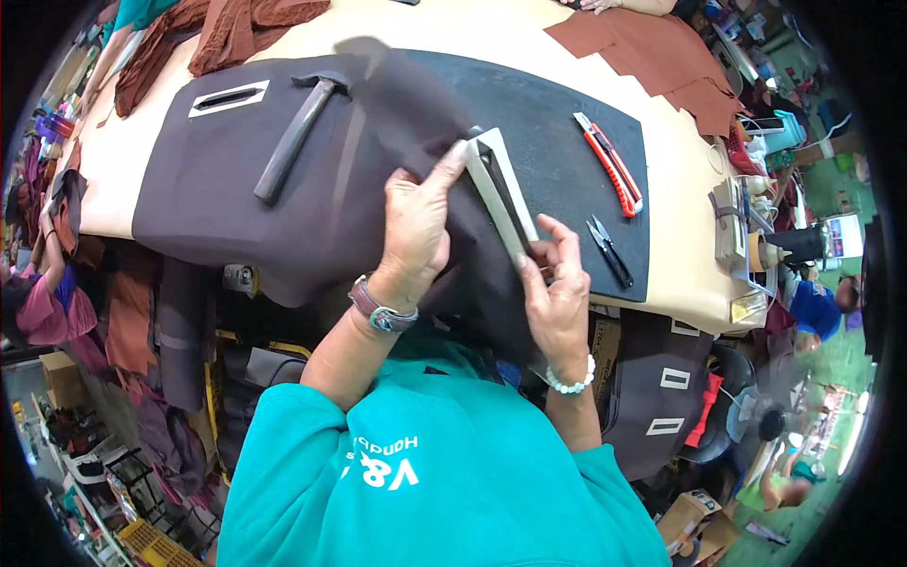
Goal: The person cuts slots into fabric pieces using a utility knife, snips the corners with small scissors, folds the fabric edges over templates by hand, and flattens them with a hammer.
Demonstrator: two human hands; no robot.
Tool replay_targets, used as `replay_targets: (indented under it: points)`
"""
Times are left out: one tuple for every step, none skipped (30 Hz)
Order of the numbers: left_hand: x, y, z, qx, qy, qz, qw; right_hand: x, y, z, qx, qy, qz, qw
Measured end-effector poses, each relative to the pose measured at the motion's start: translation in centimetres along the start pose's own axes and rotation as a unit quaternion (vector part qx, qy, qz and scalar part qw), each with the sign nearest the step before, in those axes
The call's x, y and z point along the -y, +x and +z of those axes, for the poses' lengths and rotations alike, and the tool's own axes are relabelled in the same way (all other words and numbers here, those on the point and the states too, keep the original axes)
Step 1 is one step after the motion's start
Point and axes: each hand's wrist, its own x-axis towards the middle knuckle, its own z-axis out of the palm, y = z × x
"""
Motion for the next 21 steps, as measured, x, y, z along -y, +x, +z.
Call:
replay_targets:
  points:
    - [-0.3, 0.2, -0.3, -0.018, 0.003, 0.022, 1.0, -0.8, 0.3, -0.4, -0.009, -0.031, -0.022, 0.999]
    - [-0.8, 0.7, -0.9, -0.058, 0.028, 0.083, 0.994, -1.7, 0.6, -0.8, -0.011, -0.049, -0.038, 0.998]
    - [-1.4, 1.7, -2.9, -0.073, 0.057, 0.106, 0.99, -2.2, 0.9, -1.3, -0.005, -0.067, -0.048, 0.997]
    - [-2.3, 2.5, -5.1, -0.074, 0.041, 0.105, 0.991, -2.6, 1.2, -1.6, 0.0, -0.082, -0.07, 0.994]
    - [-4.0, 2.1, -5.2, -0.057, 0.038, 0.169, 0.983, -2.9, 1.4, -1.7, 0.005, -0.095, -0.091, 0.991]
    - [-5.3, 2.5, -5.5, -0.104, 0.138, 0.29, 0.941, -3.3, 1.4, -1.7, 0.003, -0.1, -0.11, 0.989]
    - [-5.9, 2.8, -5.2, -0.151, 0.221, 0.432, 0.861, -3.6, 1.5, -1.6, 0.0, -0.104, -0.13, 0.986]
    - [-6.4, 2.2, -5.0, -0.147, 0.355, 0.483, 0.787, -3.8, 1.6, -1.5, -0.003, -0.108, -0.149, 0.983]
    - [-7.1, 1.1, -3.6, -0.14, 0.481, 0.52, 0.692, -3.8, 1.5, -1.4, -0.007, -0.124, -0.164, 0.979]
    - [-7.0, 0.7, -2.6, -0.016, 0.517, 0.505, 0.691, -3.7, 1.4, -1.4, -0.01, -0.14, -0.177, 0.974]
    - [-6.5, 0.4, -1.7, 0.109, 0.544, 0.481, 0.679, -3.7, 1.3, -1.3, -0.014, -0.156, -0.192, 0.969]
    - [-5.5, 0.6, -0.8, 0.227, 0.55, 0.444, 0.67, -3.8, 1.4, -1.2, -0.019, -0.157, -0.207, 0.965]
    - [-4.4, 1.0, 0.0, 0.341, 0.548, 0.401, 0.651, -4.1, 1.5, -1.0, -0.025, -0.159, -0.221, 0.962]
    - [-3.2, 1.5, 0.3, 0.416, 0.565, 0.356, 0.618, -4.4, 1.6, -0.9, -0.032, -0.161, -0.235, 0.958]
    - [-2.0, 2.2, 0.2, 0.487, 0.577, 0.309, 0.579, -4.6, 1.6, -0.9, -0.034, -0.157, -0.235, 0.959]
    - [-1.0, 2.9, 0.0, 0.514, 0.591, 0.283, 0.554, -4.8, 1.6, -0.9, -0.036, -0.153, -0.235, 0.959]
    - [0.0, 3.7, -0.2, 0.539, 0.604, 0.256, 0.528, -4.9, 1.6, -1.0, -0.039, -0.149, -0.234, 0.96]
    - [0.3, 4.2, 0.0, 0.564, 0.616, 0.228, 0.501, -4.9, 1.6, -1.0, -0.041, -0.145, -0.229, 0.962]
    - [0.4, 4.6, 0.0, 0.569, 0.614, 0.192, 0.513, -5.0, 1.6, -1.1, -0.043, -0.152, -0.244, 0.957]
    - [0.3, 4.9, -0.2, 0.572, 0.611, 0.155, 0.524, -5.1, 1.7, -1.1, -0.044, -0.158, -0.26, 0.952]
    - [0.1, 5.3, -0.4, 0.574, 0.608, 0.118, 0.535, -5.2, 1.8, -1.0, -0.044, -0.163, -0.275, 0.947]
